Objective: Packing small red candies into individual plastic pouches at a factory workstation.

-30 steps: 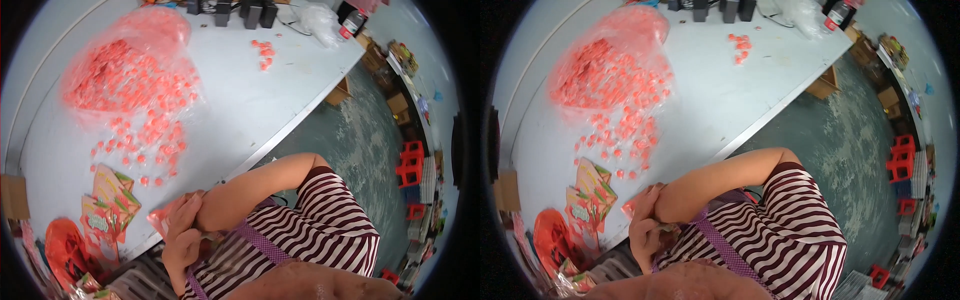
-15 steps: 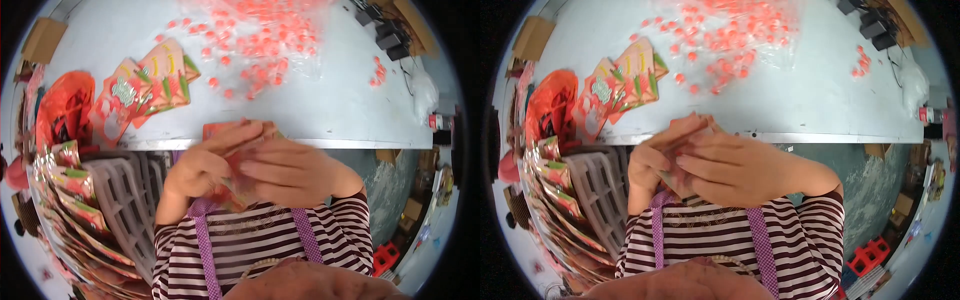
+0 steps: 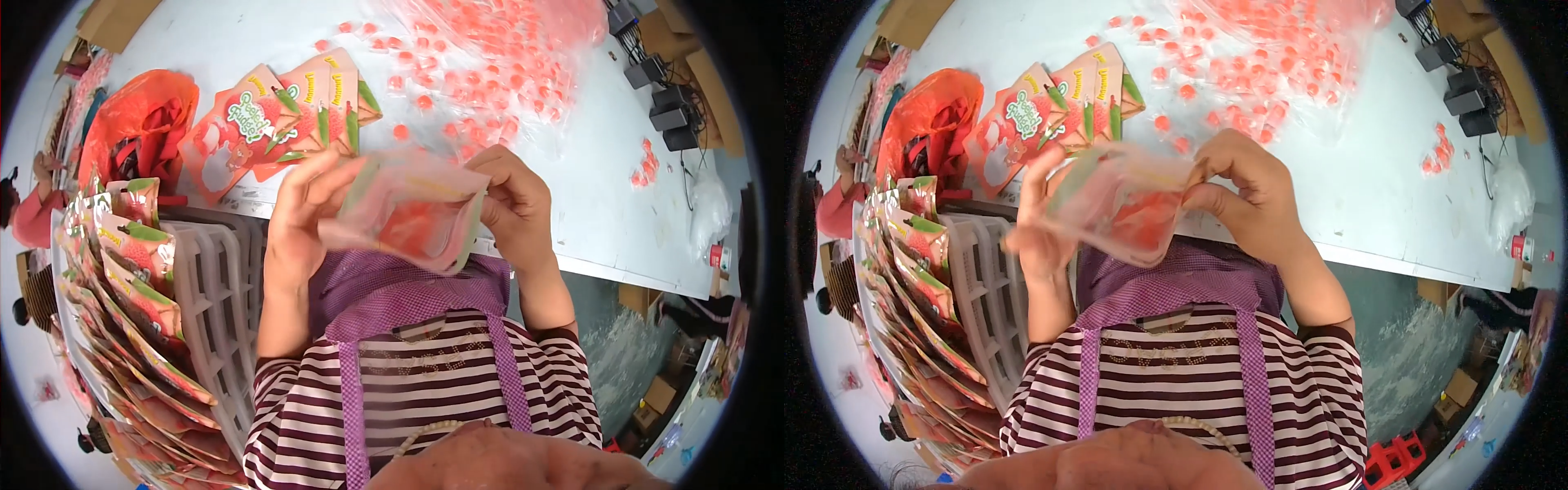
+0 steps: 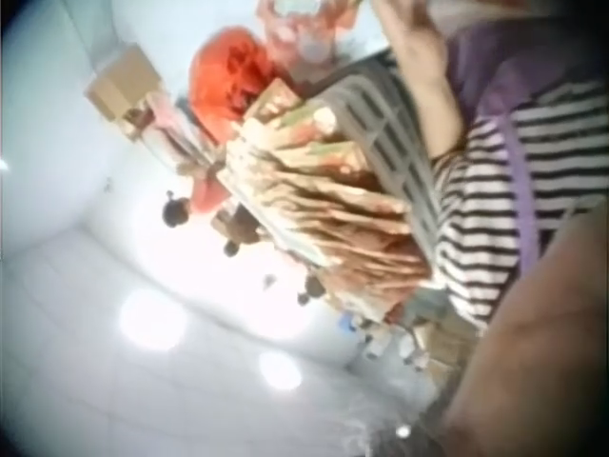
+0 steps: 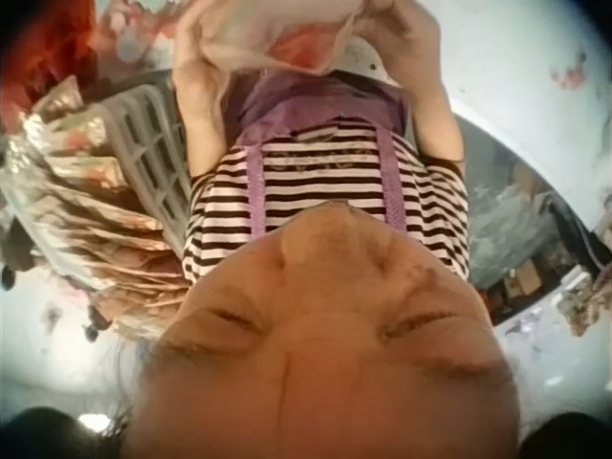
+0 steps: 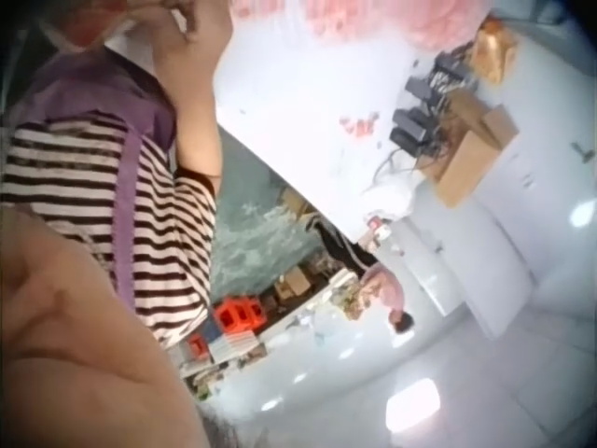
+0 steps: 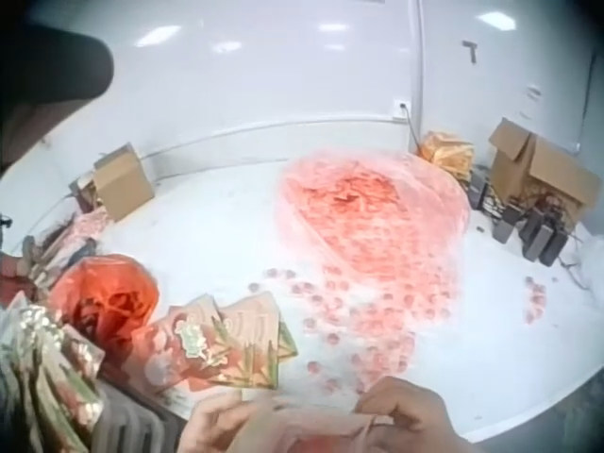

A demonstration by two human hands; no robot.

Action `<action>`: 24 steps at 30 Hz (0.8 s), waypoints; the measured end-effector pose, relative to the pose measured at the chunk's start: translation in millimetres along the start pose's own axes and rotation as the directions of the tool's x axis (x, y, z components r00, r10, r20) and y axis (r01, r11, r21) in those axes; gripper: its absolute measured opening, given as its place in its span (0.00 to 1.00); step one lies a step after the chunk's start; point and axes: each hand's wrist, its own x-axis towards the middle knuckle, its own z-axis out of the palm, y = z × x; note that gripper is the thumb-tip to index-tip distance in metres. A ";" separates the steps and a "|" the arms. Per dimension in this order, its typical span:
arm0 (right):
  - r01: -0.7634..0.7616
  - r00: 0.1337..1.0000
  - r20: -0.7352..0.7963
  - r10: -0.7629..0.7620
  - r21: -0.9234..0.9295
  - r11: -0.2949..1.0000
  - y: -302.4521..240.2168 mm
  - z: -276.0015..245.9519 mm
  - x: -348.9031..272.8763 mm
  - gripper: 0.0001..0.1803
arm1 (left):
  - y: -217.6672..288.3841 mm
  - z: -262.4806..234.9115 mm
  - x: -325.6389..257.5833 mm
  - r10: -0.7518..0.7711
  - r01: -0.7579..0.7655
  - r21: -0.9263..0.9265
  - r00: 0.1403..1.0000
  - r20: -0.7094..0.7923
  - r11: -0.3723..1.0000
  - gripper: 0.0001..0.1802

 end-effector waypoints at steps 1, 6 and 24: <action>-0.020 0.996 -0.090 0.023 0.042 0.999 0.4 0.9 1.6 0.11 | -1.1 -3.2 -9.1 0.066 -0.039 0.165 0.985 -0.161 0.986 0.40; 0.257 0.965 0.030 -0.261 -0.307 0.916 -4.8 11.4 10.5 0.10 | 21.7 13.3 -15.4 0.302 -0.218 0.600 0.952 -0.042 0.770 0.22; 0.396 0.899 0.075 -0.430 -0.559 0.729 -4.5 14.4 4.7 0.09 | 27.5 7.2 -15.6 0.291 -0.187 0.724 0.957 -0.020 0.664 0.14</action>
